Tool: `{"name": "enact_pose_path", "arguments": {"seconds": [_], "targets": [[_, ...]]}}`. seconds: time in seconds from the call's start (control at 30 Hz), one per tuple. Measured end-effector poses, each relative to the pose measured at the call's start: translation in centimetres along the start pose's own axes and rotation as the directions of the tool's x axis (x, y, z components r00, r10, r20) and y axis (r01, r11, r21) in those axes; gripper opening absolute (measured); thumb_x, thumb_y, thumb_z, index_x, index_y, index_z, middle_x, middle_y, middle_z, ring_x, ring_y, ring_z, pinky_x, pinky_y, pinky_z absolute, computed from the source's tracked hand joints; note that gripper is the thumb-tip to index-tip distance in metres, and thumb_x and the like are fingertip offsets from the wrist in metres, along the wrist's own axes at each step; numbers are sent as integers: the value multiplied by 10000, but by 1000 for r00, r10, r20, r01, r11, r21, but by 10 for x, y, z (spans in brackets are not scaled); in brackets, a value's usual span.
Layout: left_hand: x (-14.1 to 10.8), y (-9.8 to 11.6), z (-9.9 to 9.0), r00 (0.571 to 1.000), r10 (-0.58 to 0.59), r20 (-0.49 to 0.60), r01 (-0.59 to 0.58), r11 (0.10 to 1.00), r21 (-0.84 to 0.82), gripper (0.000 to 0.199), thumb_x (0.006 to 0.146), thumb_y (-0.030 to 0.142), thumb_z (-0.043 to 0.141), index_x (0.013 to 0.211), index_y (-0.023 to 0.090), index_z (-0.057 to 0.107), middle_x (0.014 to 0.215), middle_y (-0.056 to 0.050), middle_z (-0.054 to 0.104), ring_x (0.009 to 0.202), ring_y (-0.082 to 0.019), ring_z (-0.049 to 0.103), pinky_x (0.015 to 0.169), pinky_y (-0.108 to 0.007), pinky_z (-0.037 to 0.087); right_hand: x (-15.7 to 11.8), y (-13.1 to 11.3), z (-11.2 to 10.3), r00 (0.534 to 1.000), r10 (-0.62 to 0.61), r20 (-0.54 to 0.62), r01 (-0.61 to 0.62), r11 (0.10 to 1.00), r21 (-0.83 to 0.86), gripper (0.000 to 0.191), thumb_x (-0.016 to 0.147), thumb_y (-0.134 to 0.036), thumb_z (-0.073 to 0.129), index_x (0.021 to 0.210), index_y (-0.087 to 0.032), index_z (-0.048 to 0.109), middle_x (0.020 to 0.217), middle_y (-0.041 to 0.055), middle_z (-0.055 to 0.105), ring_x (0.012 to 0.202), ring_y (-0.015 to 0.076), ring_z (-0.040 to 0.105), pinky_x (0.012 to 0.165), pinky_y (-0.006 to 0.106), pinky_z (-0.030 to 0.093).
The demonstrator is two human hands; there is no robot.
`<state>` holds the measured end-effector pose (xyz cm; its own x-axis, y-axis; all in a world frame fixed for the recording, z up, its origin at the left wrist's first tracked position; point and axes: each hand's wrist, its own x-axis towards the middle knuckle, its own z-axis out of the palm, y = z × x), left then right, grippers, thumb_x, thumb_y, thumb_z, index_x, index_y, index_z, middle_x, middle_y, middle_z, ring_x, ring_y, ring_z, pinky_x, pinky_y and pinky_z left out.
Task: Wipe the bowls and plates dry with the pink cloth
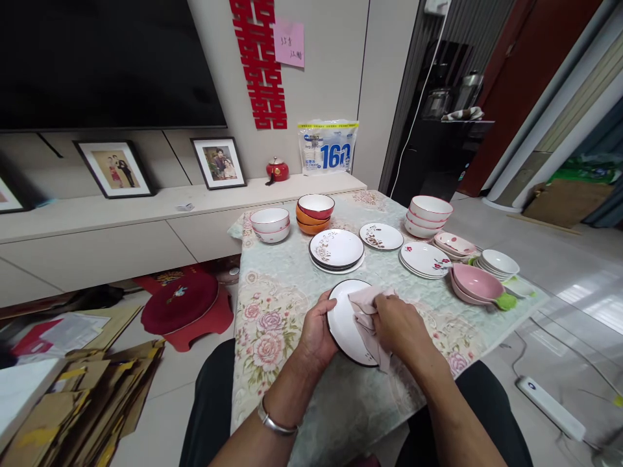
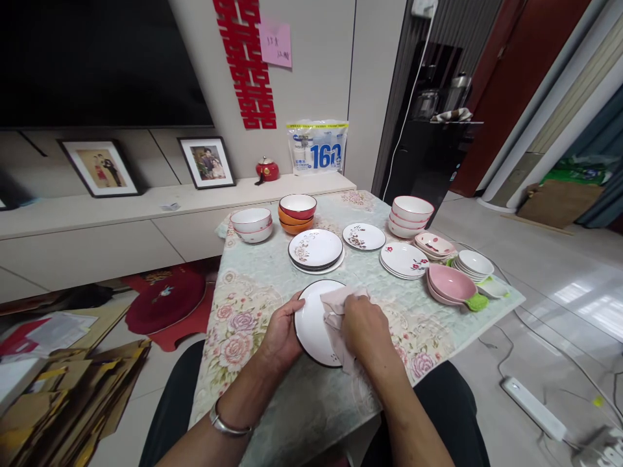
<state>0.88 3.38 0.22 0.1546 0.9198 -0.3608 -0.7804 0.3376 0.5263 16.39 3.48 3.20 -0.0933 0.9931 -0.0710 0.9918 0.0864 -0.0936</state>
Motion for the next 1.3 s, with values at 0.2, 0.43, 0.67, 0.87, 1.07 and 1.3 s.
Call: {"name": "enact_pose_path", "arguments": {"seconds": [0.2, 0.43, 0.67, 0.87, 1.07, 1.3], "targets": [[-1, 1, 6, 998, -16, 53, 20, 997, -76, 294, 773, 188, 579, 1023, 109, 710, 946, -101, 762, 987, -291, 687, 954, -402, 486, 7, -16, 12, 934, -267, -237, 312, 933, 180, 290, 879, -80, 488, 1137, -131, 608, 1090, 148, 586, 1036, 252, 544, 871, 351, 448], [-2, 5, 9, 997, -73, 38, 80, 976, -203, 410, 933, 420, 467, 1029, 104, 710, 921, -119, 762, 990, -284, 700, 968, -404, 493, 4, -25, 14, 789, -551, -273, 613, 666, 426, 424, 826, -59, 566, 1226, -195, 594, 1238, 95, 547, 1164, 213, 492, 1015, 338, 426], [3, -1, 1, 997, -68, 46, 71, 994, -79, 417, 858, 298, 619, 1232, 115, 629, 1066, -133, 753, 1003, -306, 700, 945, -435, 509, 13, -5, 17, 964, -185, -193, 221, 957, 186, 295, 940, -151, 475, 1202, -135, 609, 1102, 164, 580, 985, 259, 593, 825, 365, 471], [1, -2, -2, 999, 45, -1, -45, 999, -12, 363, 777, 157, 651, 1140, 150, 638, 969, -88, 762, 945, -282, 711, 921, -418, 519, -2, 0, -1, 993, -116, 20, 113, 988, 108, 146, 896, -209, 540, 958, -123, 640, 958, 147, 640, 818, 259, 630, 708, 342, 425], [0, -2, 2, 998, 58, 12, -56, 996, -75, 216, 813, 165, 644, 1030, 169, 644, 886, -38, 743, 826, -206, 709, 919, -356, 511, -2, -19, 5, 901, -387, -195, 431, 850, 304, 473, 828, -41, 485, 1282, -157, 550, 1154, 124, 576, 1076, 231, 552, 922, 344, 455], [-4, -5, 4, 998, 25, 64, -24, 1000, -20, 483, 815, 223, 702, 1275, 210, 555, 1013, -57, 744, 850, -219, 718, 890, -365, 526, 15, -19, 22, 846, -354, -399, 473, 843, 255, 518, 923, -88, 430, 1434, -173, 429, 1207, 153, 502, 1143, 260, 486, 934, 390, 478]]}}
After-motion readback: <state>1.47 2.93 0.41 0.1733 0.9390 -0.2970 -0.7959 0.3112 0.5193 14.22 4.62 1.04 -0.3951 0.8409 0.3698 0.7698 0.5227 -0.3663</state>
